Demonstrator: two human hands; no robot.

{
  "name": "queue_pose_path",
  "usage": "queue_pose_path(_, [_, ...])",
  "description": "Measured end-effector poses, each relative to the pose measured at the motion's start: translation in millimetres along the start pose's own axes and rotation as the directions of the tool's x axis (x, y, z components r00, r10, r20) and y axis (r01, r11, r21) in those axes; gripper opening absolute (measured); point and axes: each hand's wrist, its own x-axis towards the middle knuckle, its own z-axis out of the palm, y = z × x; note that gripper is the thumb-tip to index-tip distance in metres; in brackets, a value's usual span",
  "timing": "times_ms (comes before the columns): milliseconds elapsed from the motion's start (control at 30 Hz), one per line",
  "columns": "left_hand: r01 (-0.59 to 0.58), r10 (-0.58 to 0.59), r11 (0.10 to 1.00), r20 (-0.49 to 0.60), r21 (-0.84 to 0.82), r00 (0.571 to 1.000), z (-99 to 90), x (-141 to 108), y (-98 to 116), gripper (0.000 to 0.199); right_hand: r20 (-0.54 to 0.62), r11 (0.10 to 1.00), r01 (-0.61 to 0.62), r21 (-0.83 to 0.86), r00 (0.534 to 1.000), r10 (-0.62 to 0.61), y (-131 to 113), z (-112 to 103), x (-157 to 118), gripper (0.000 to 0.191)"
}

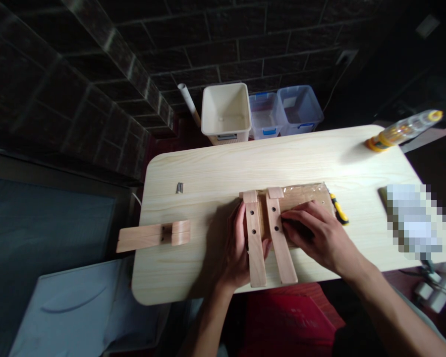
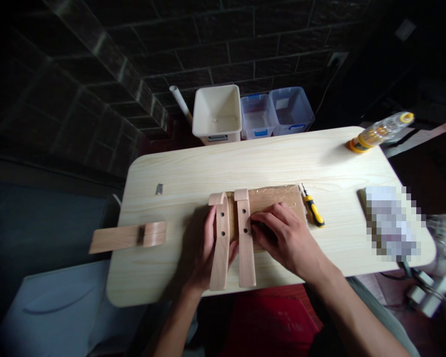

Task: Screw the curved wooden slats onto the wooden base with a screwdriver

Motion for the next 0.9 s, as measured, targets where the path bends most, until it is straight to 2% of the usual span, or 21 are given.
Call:
queue_pose_path(233, [0.059, -0.059, 0.998, -0.008, -0.014, 0.998, 1.0, -1, 0, 0.097, 0.054, 0.995, -0.041, 0.086, 0.998, 0.036, -3, -13, -4, 0.019])
queue_pose_path(333, [0.041, -0.041, 0.999, -0.003, 0.013, 0.999, 0.4, -1, 0, 0.097, 0.141, 0.982, -0.097, 0.164, 0.987, 0.074, -9, -20, -10, 0.018])
queue_pose_path(433, [0.026, -0.026, 0.999, 0.012, 0.021, 1.0, -0.2, 0, 2, 0.098, 0.204, 0.98, -0.113, 0.166, 0.976, 0.078, -13, -22, -16, 0.014])
queue_pose_path(600, [0.046, -0.046, 0.999, 0.011, -0.002, 0.999, 0.9, 1, 5, 0.094, 0.232, 0.985, -0.093, 0.145, 0.971, 0.057, -12, -21, -16, 0.011])
queue_pose_path(900, [0.057, -0.057, 0.998, 0.026, -0.013, 0.998, -2.8, 4, 12, 0.101, 0.278, 0.972, -0.157, 0.172, 0.955, 0.105, -11, -23, -12, 0.014])
